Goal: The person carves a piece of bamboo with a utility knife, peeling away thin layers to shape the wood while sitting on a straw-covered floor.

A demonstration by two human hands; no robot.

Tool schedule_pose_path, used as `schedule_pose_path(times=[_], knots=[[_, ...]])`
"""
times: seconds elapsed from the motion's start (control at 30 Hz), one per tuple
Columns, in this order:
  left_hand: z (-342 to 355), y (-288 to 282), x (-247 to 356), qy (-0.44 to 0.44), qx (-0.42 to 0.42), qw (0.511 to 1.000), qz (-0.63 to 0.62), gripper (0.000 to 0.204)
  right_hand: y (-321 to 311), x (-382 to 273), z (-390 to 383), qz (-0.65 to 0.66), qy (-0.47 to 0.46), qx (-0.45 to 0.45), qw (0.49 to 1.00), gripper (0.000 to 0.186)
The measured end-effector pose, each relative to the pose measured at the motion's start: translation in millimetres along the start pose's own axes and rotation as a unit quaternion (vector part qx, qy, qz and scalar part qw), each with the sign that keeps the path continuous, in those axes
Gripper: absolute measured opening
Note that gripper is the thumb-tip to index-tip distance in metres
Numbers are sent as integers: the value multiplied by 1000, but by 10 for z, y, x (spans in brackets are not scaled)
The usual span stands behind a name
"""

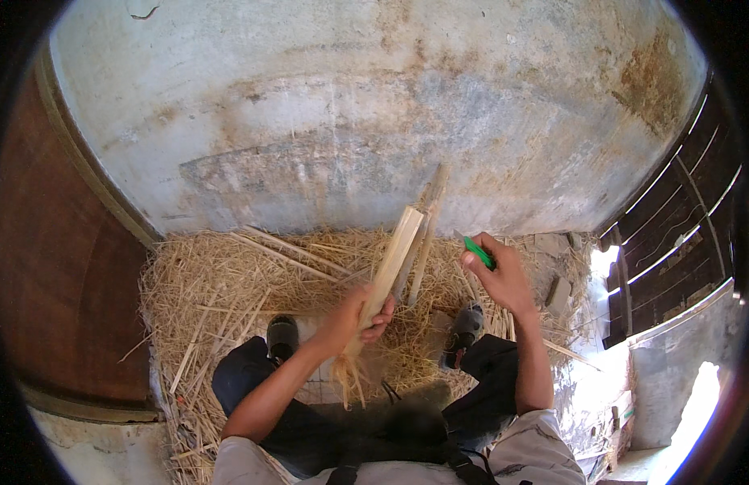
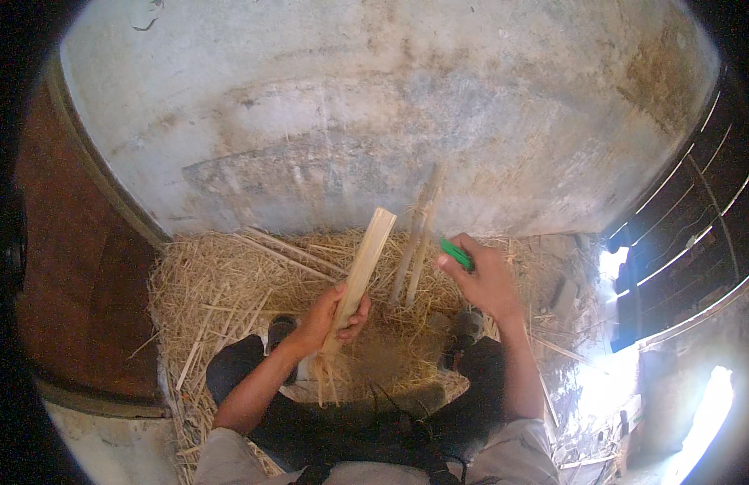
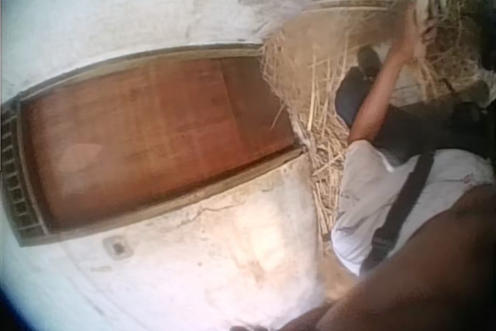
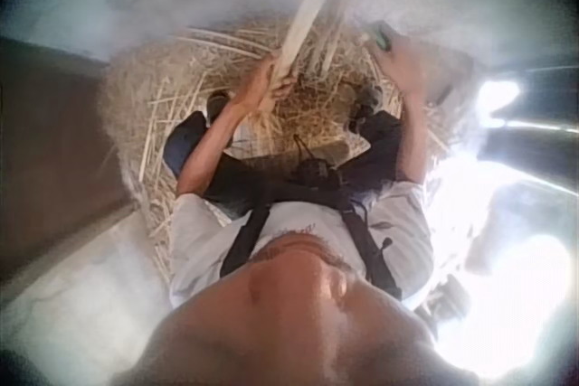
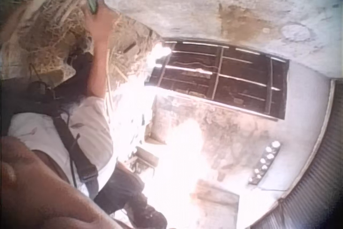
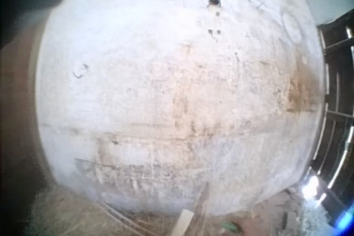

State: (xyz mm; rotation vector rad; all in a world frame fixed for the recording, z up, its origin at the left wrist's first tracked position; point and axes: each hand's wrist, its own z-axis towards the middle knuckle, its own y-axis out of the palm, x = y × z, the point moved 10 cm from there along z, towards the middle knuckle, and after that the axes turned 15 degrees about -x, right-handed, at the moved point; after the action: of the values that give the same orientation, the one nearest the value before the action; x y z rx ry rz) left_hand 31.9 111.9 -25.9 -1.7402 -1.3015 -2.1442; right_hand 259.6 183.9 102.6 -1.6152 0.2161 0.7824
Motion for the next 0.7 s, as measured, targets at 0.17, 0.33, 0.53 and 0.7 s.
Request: schedule_pose_path(times=[0.17,0.33,0.53,0.7], knots=[[20,129,-19,-32,5,999,33,54,298,-398,-102,9,-165,62,984,30],[19,178,-4,-9,46,991,123,62,520,-792,-214,-49,-258,89,961,26],[-29,233,140,18,66,982,177,60,579,-861,-227,-92,-252,116,956,25],[-85,226,179,13,100,976,192,54,529,-958,-221,-108,-258,141,950,27]])
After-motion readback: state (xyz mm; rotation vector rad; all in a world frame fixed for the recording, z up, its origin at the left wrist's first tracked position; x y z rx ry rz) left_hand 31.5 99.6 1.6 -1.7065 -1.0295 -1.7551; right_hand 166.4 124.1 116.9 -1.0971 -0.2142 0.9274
